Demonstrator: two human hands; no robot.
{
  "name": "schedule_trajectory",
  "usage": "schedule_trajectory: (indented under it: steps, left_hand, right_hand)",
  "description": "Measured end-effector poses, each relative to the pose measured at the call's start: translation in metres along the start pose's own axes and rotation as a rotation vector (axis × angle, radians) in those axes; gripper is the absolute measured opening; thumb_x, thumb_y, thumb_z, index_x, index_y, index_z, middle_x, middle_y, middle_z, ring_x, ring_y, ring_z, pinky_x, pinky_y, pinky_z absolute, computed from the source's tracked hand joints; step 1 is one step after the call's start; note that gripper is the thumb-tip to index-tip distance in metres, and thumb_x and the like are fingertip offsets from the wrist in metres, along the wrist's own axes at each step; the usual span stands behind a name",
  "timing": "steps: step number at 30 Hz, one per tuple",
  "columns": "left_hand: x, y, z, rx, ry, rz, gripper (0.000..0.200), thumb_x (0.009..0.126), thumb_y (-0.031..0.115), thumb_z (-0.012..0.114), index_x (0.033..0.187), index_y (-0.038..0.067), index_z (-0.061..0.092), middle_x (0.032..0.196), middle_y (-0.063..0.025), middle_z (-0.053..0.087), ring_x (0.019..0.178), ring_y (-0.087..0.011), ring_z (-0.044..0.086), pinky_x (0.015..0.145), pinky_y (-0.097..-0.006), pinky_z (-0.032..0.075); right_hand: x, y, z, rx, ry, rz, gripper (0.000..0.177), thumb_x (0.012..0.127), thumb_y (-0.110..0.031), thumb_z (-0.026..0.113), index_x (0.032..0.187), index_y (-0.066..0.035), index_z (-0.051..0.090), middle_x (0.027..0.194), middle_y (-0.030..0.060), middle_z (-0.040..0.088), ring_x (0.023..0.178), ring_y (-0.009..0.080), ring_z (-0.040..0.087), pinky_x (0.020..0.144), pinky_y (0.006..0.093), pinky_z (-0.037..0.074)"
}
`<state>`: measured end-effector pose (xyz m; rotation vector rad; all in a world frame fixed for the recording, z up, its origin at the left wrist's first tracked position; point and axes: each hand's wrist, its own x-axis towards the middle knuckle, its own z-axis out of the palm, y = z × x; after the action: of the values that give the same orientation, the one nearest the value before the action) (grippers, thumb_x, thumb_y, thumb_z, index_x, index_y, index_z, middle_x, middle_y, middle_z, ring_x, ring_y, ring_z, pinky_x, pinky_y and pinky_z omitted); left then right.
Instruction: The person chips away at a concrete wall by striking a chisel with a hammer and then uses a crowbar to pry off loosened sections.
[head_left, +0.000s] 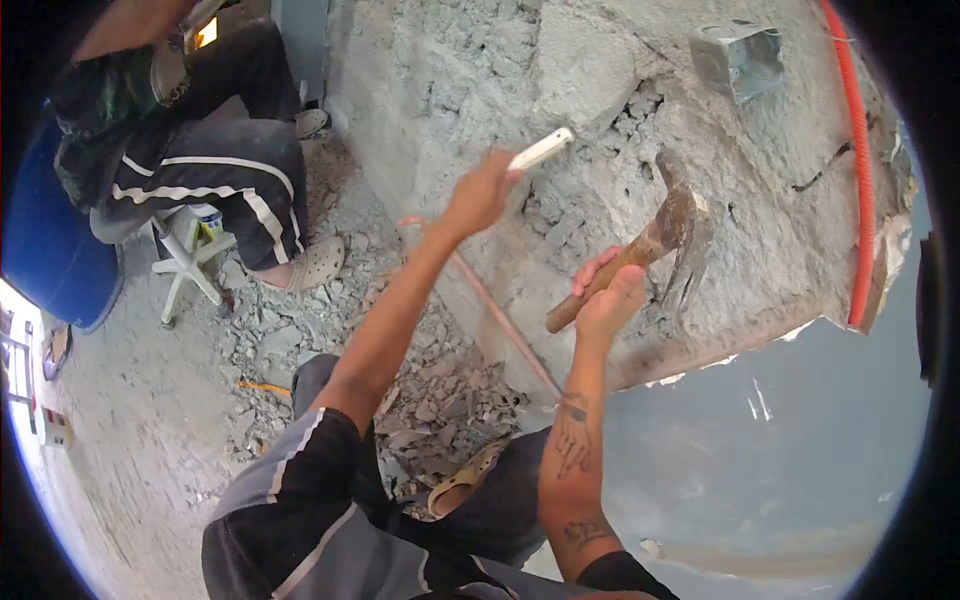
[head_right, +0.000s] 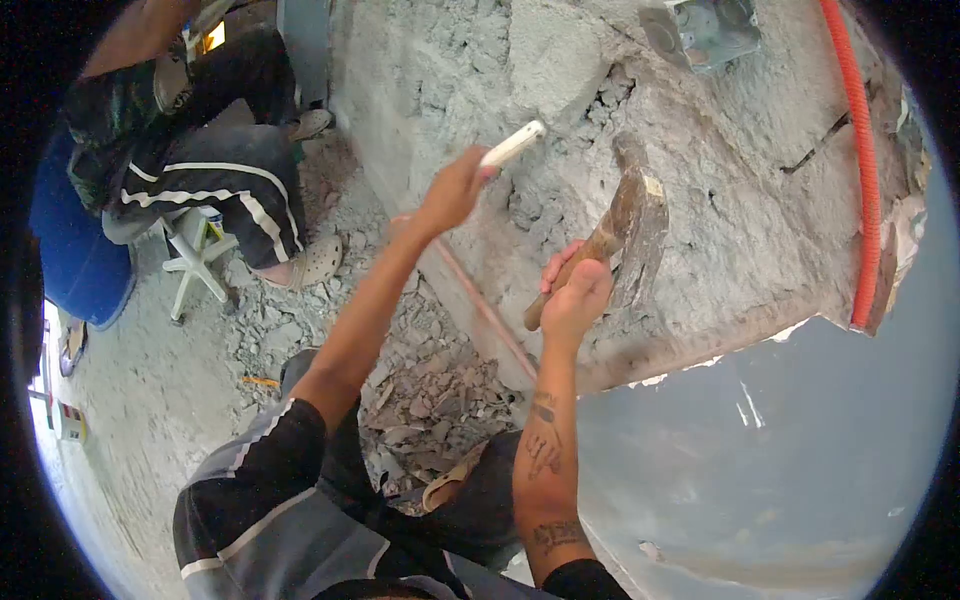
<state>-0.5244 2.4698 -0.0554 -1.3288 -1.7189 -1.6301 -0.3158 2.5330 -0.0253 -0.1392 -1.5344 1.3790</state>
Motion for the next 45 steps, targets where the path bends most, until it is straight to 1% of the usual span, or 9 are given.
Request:
schedule_trajectory:
  steps: [2,7,9,10,12,16,25,43,45]
  left_hand:
    - [-0.012,0.043,0.013,0.154,-0.005,-0.434,0.024,0.094,0.027,0.052,0.103,0.006,0.059,0.087,-0.0198,0.065,0.077,-0.0436,0.061,0.067,-0.0485,0.048]
    - [-0.008,0.001,-0.008,0.215,-0.006,-0.184,0.028,0.093,0.029,0.054,0.109,0.007,0.055,0.088,-0.0182,0.066,0.077,-0.0435,0.062,0.065,-0.0493,0.047]
    - [0.0,-0.024,-0.005,0.372,0.087,0.115,0.031,0.092,0.03,0.056,0.113,0.008,0.054,0.095,-0.0184,0.065,0.082,-0.0409,0.063,0.066,-0.0486,0.048]
    - [0.003,-0.012,-0.003,0.37,0.084,0.119,0.031,0.092,0.03,0.056,0.113,0.008,0.054,0.095,-0.0184,0.065,0.082,-0.0409,0.063,0.066,-0.0486,0.048]
    - [-0.006,0.032,0.006,0.19,-0.029,-0.329,0.029,0.091,0.028,0.057,0.112,0.008,0.056,0.099,-0.0179,0.063,0.085,-0.0389,0.062,0.068,-0.0469,0.048]
    - [-0.01,0.055,-0.011,0.165,0.052,-0.073,0.025,0.091,0.022,0.056,0.111,0.008,0.054,0.091,-0.018,0.063,0.081,-0.0377,0.063,0.066,-0.0448,0.049]
    - [-0.006,0.071,-0.017,0.394,-0.073,-0.104,0.022,0.092,0.027,0.055,0.099,0.006,0.052,0.081,-0.0143,0.064,0.065,-0.0341,0.064,0.055,-0.0459,0.049]
    - [0.001,0.043,-0.021,0.414,-0.028,-0.069,0.024,0.092,0.025,0.056,0.106,0.006,0.053,0.084,-0.0129,0.064,0.061,-0.0346,0.063,0.049,-0.0443,0.047]
    - [0.001,0.045,-0.021,0.403,-0.028,-0.074,0.025,0.092,0.025,0.056,0.107,0.006,0.053,0.085,-0.0128,0.064,0.061,-0.0346,0.063,0.049,-0.0444,0.048]
  right_hand:
    - [-0.003,0.001,-0.001,-0.007,0.016,0.012,0.071,0.085,-0.073,0.043,0.085,-0.002,0.047,0.06,0.0057,0.046,0.048,0.0151,0.046,0.043,0.027,0.039]
    - [-0.004,0.005,0.0,-0.02,0.022,0.032,0.069,0.086,-0.071,0.043,0.085,-0.002,0.047,0.06,0.0059,0.046,0.048,0.0149,0.046,0.044,0.0267,0.039]
    - [-0.001,0.003,0.004,-0.004,-0.001,0.007,0.068,0.088,-0.069,0.042,0.085,-0.002,0.047,0.06,0.006,0.046,0.048,0.0145,0.046,0.044,0.0265,0.038]
    - [0.001,0.004,0.003,-0.004,0.004,0.005,0.068,0.088,-0.069,0.042,0.085,-0.002,0.047,0.06,0.006,0.046,0.048,0.0145,0.046,0.044,0.0265,0.038]
    - [-0.003,0.007,0.003,-0.049,-0.01,0.007,0.067,0.09,-0.068,0.041,0.086,-0.002,0.047,0.06,0.0059,0.046,0.048,0.0142,0.046,0.044,0.0262,0.037]
    - [-0.004,0.009,0.01,-0.03,0.015,0.062,0.066,0.09,-0.068,0.04,0.086,-0.002,0.048,0.06,0.0063,0.047,0.048,0.0142,0.046,0.044,0.026,0.037]
    - [-0.011,0.028,0.025,0.093,-0.06,0.073,0.059,0.094,-0.06,0.042,0.084,-0.003,0.05,0.059,0.0032,0.048,0.047,0.012,0.045,0.043,0.0239,0.035]
    - [-0.006,0.063,0.061,0.176,0.082,0.133,0.075,0.083,-0.08,0.031,0.087,-0.006,0.043,0.061,0.0047,0.041,0.046,0.015,0.042,0.041,0.0286,0.038]
    - [0.002,0.056,0.056,-0.098,-0.008,0.401,0.078,0.081,-0.082,0.03,0.085,-0.005,0.044,0.06,0.0051,0.041,0.048,0.0152,0.043,0.043,0.0287,0.038]
